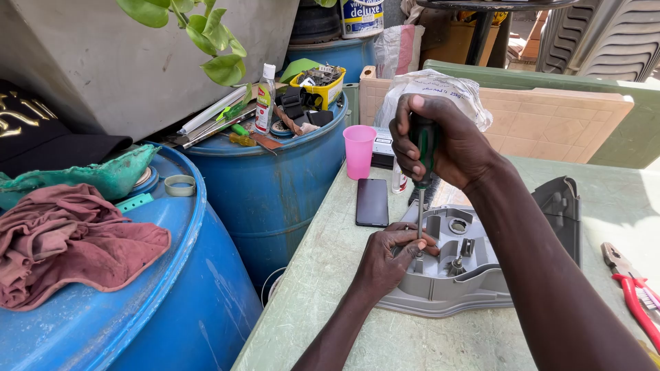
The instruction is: Disassembling a car tail light assembly using a screwdriver
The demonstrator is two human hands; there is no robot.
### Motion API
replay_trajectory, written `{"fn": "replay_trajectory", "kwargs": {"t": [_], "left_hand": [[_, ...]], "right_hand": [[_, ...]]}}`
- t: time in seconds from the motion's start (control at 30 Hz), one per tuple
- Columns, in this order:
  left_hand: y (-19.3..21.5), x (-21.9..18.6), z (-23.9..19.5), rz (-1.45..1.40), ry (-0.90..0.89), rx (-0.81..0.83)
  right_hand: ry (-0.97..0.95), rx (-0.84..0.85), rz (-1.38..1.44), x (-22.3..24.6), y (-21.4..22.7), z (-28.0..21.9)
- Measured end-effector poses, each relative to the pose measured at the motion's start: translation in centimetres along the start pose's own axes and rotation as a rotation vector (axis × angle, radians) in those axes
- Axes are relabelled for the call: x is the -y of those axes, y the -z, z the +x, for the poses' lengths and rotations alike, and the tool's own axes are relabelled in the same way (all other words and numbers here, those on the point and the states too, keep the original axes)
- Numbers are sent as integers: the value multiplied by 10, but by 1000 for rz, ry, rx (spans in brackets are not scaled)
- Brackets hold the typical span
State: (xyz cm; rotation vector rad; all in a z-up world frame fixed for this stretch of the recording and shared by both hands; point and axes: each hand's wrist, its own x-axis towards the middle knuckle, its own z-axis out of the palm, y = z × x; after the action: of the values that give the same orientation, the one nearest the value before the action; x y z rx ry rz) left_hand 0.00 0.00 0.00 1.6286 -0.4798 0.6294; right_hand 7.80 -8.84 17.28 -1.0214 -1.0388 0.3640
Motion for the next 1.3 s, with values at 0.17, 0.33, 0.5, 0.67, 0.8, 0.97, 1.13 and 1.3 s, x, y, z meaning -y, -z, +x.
{"fn": "replay_trajectory", "kwargs": {"t": [0.17,0.33,0.5,0.67,0.8,0.97,1.13,1.3], "left_hand": [[1,-2,-2,36,11,7],[1,3,-3,20,22,4],[2,0,-1,22,16,7],[3,-1,0,17,-8,33],[0,3,-1,20,0,32],[-1,6,-2,15,-8,32],[1,7,-2,36,-18,29],[2,3,-1,21,-27,25]], "right_hand": [[26,-1,120,-5,0,2],[257,-395,-210,-14,-31,0],[334,-503,-370,-11,-24,0],[6,72,27,7,-11,-10],[45,68,135,-4,3,-4],[141,-215,-67,0,-26,-14],[152,-326,-154,2,-31,-13],[56,-145,-69,3,-24,-8]]}}
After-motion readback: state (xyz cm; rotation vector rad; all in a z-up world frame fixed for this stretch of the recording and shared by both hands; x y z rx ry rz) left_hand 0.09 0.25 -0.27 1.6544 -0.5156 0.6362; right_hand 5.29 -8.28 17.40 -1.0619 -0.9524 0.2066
